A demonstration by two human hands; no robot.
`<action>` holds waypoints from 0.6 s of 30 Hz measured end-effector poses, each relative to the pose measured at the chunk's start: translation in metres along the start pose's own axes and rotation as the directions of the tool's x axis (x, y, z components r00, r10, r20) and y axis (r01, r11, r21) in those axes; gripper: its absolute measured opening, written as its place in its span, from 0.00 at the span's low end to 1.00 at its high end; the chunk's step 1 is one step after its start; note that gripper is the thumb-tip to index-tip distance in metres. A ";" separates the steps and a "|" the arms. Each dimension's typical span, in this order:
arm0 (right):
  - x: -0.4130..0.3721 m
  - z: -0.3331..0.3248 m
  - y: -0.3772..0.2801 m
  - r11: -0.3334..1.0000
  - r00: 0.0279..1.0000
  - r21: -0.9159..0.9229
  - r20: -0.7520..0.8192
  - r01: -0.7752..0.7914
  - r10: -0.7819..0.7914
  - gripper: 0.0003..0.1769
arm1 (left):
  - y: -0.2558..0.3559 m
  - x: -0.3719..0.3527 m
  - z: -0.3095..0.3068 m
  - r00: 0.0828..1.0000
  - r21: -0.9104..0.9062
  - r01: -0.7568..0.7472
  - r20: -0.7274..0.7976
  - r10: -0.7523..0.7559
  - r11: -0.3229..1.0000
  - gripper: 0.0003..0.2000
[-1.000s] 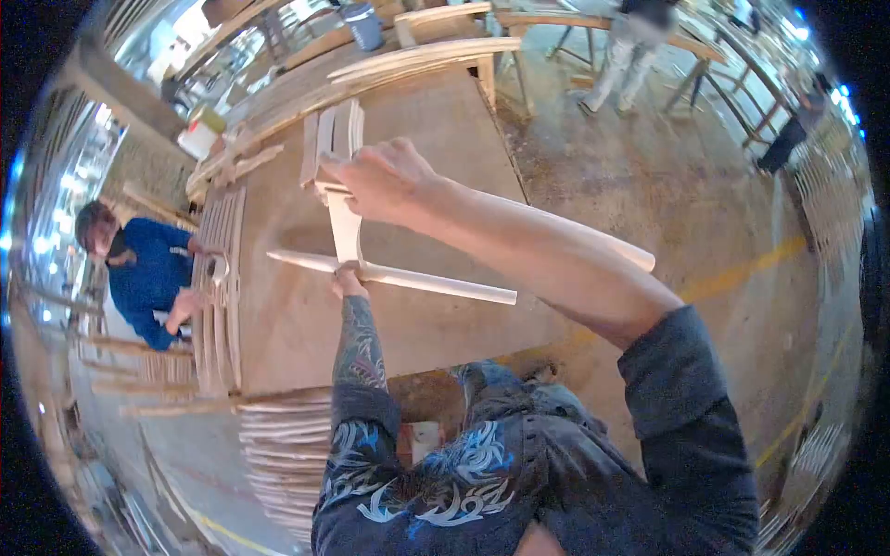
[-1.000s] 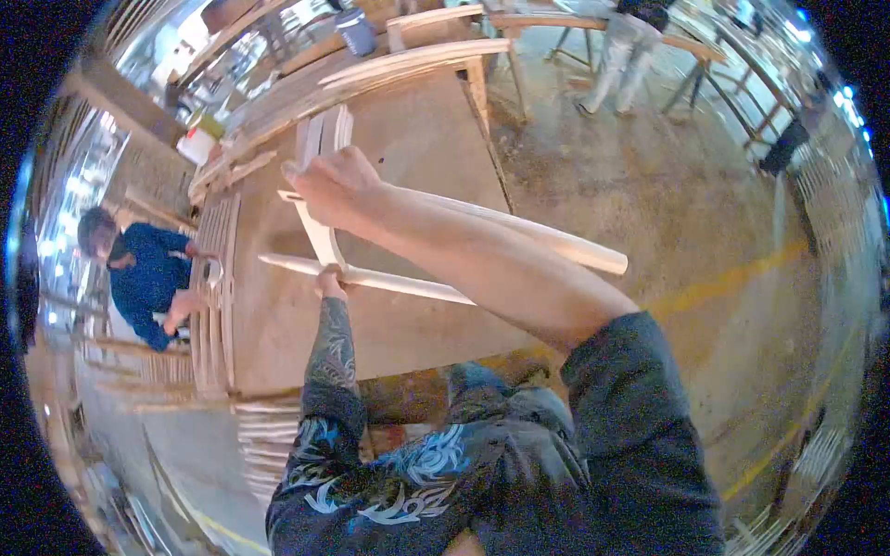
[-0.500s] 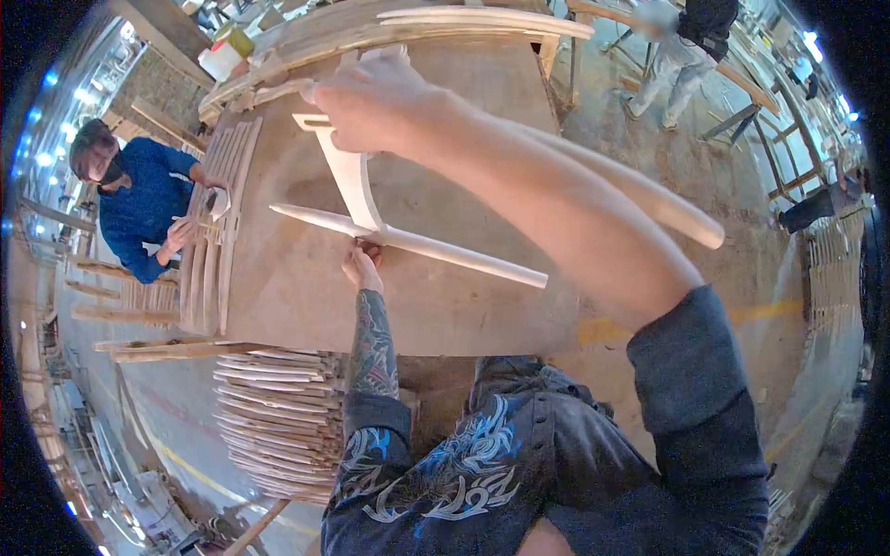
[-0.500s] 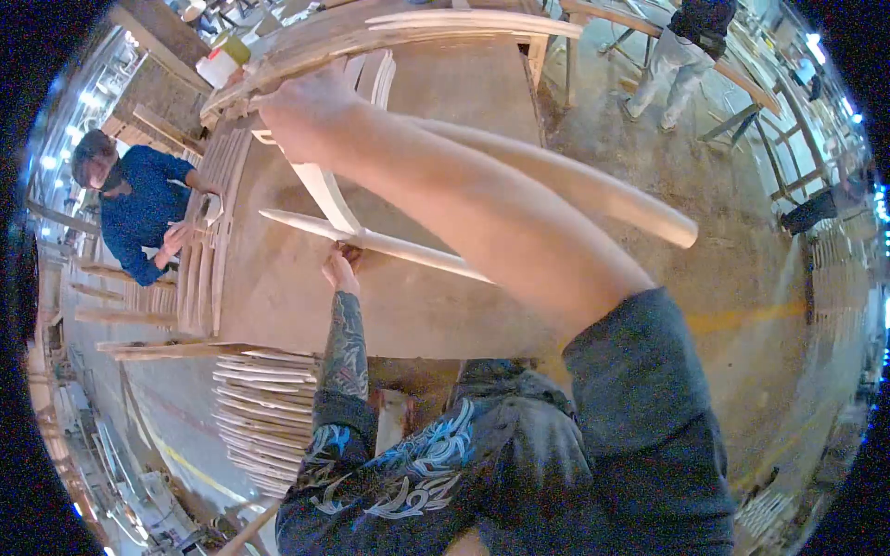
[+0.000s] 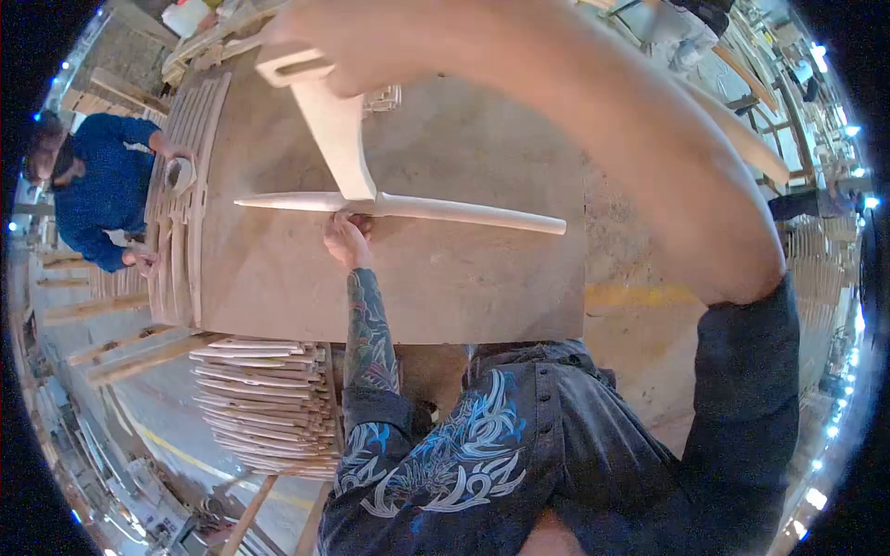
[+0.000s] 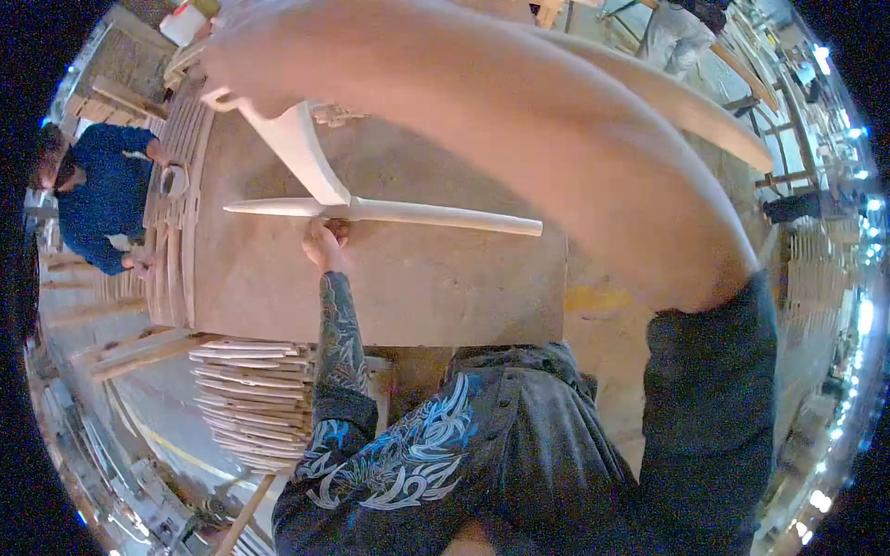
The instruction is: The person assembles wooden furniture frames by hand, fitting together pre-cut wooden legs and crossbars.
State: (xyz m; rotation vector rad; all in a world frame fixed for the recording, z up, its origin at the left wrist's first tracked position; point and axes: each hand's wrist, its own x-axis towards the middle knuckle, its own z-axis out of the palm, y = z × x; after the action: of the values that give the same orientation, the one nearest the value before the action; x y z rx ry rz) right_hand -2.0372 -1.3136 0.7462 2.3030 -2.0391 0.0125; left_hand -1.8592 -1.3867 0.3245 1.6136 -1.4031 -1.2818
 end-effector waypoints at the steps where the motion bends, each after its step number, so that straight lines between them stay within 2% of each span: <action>1: 0.003 0.000 0.000 1.000 1.000 -0.001 0.018 0.021 -0.021 0.20 | -0.005 0.002 0.000 0.984 0.258 -0.143 -0.071 0.166 0.956 0.22; 3: 0.008 0.000 0.002 0.999 0.997 -0.002 0.048 0.054 -0.054 0.21 | 0.042 -0.020 -0.007 0.901 0.013 -0.417 -0.129 0.415 0.909 0.24; 4: 0.009 -0.001 0.002 0.998 0.996 -0.001 0.061 0.068 -0.068 0.21 | 0.066 -0.027 -0.006 0.838 -0.228 -0.537 -0.033 0.544 0.812 0.26; 5: 0.011 -0.001 0.001 0.997 0.994 0.005 0.076 0.081 -0.081 0.21 | 0.098 -0.038 -0.006 0.742 -0.462 -0.585 0.027 0.670 0.666 0.28; 6: 0.011 0.002 -0.005 0.995 0.991 0.013 0.087 0.103 -0.104 0.21 | 0.130 -0.050 -0.008 0.681 -0.326 -0.679 0.055 0.730 0.658 0.28; 8: 0.019 0.004 -0.006 0.992 0.986 0.025 0.109 0.126 -0.128 0.22 | 0.164 -0.048 -0.009 0.631 -0.171 -0.751 0.100 0.769 0.638 0.28; 9: 0.022 0.004 -0.006 0.990 0.983 0.032 0.117 0.139 -0.142 0.22 | 0.167 -0.035 -0.003 0.765 -0.304 -0.558 0.173 0.621 0.772 0.26; 10: 0.027 0.004 -0.009 0.987 0.979 0.037 0.121 0.158 -0.162 0.22 | 0.169 -0.026 0.003 0.849 -0.415 -0.325 0.268 0.455 0.850 0.24; 11: 0.029 0.004 -0.010 0.985 0.977 0.043 0.129 0.167 -0.171 0.23 | 0.167 -0.025 0.010 0.854 -0.412 -0.312 0.274 0.443 0.856 0.24; 13: 0.040 0.006 -0.006 0.980 0.970 0.057 0.143 0.189 -0.195 0.23 | 0.161 -0.024 0.026 0.809 -0.551 -0.502 -0.025 0.588 0.667 0.17; 17: 0.055 0.010 0.003 0.970 0.959 0.090 0.154 0.224 -0.236 0.24 | 0.141 -0.015 0.042 0.825 -0.606 -0.486 -0.082 0.559 0.629 0.16; 18: 0.060 0.008 0.004 0.963 0.956 0.107 0.135 0.248 -0.261 0.24 | 0.135 -0.010 0.034 0.797 -0.540 -0.567 -0.171 0.579 0.622 0.15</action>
State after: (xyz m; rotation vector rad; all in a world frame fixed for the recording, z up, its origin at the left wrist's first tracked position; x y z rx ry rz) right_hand -2.0341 -1.3740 0.7413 2.6809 -1.8184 -0.0847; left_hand -1.9375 -1.4038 0.4392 0.6518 -1.2293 -1.1543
